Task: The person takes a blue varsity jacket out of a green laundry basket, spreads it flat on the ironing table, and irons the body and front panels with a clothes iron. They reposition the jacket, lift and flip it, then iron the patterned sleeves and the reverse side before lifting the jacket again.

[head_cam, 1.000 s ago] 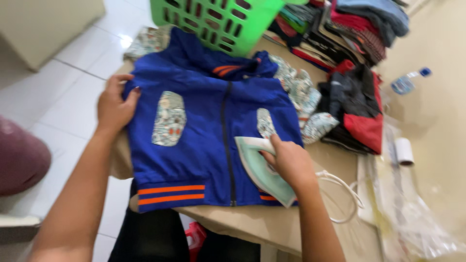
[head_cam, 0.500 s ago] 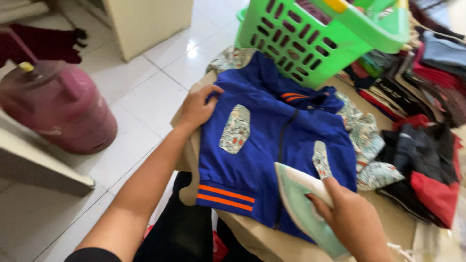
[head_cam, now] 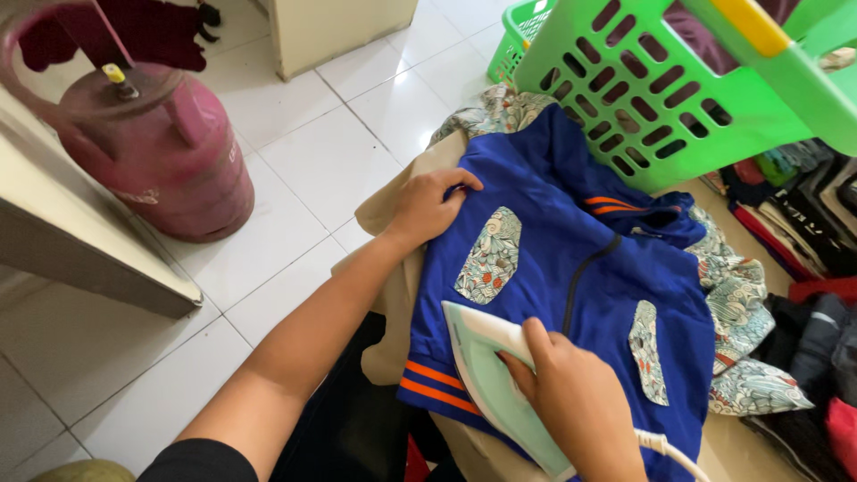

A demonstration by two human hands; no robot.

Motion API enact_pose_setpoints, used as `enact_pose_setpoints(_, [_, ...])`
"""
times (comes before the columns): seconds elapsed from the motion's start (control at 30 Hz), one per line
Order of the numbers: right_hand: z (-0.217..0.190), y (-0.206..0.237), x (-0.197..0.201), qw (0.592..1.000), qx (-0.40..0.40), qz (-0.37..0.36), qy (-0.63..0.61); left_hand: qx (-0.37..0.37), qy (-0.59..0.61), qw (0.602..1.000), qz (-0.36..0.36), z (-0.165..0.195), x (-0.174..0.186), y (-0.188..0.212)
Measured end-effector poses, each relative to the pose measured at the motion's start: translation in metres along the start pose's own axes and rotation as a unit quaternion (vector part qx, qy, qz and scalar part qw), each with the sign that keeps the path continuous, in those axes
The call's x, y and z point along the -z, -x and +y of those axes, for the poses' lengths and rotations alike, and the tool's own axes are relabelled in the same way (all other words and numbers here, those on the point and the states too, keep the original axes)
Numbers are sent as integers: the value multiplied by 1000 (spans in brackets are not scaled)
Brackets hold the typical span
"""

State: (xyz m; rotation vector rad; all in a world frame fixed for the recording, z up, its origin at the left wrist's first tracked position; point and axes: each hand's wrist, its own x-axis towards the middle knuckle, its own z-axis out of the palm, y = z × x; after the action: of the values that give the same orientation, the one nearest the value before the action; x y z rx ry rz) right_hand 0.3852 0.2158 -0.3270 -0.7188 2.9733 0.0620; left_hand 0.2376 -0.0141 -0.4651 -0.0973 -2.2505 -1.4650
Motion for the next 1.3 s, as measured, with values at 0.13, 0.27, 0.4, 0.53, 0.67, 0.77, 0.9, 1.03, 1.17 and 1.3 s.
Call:
enact_pose_setpoints(0.13, [-11,-23,3,1000,13,-14,8,-11,6,1000,1,2,2,0])
enact_pose_setpoints(0.27, [-18,-35,4,1000,22,-15,8,19,-7,1000,-11,4,4,2])
enact_pose_setpoints(0.4, [-12,-36,8,998,39,-48,-15,23,-2,1000,-11,3,2,2])
enact_pose_setpoints(0.53, [-2,-24,14,989,122,-40,-70,-7,-11,1000,5,0,1,1])
enact_pose_setpoints(0.67, [0,-11,13,991,96,-50,-76,4,-15,1000,-6,-4,-1,1])
enact_pose_setpoints(0.77, [-4,-12,9,995,75,-36,-47,-12,-19,1000,2,-5,-3,1])
enact_pose_setpoints(0.9, [-10,-21,6,999,47,-14,-3,-33,-24,999,12,-6,-6,1])
enact_pose_setpoints(1.03, [-12,-29,8,998,53,-12,-24,-6,-35,999,-7,-8,-8,2])
enact_pose_setpoints(1.17, [-11,-27,15,996,53,-50,-45,-17,-37,999,3,-9,-10,1])
enact_pose_setpoints(1.3, [-10,-13,18,992,90,-34,-85,-24,-48,999,0,-10,-10,-1])
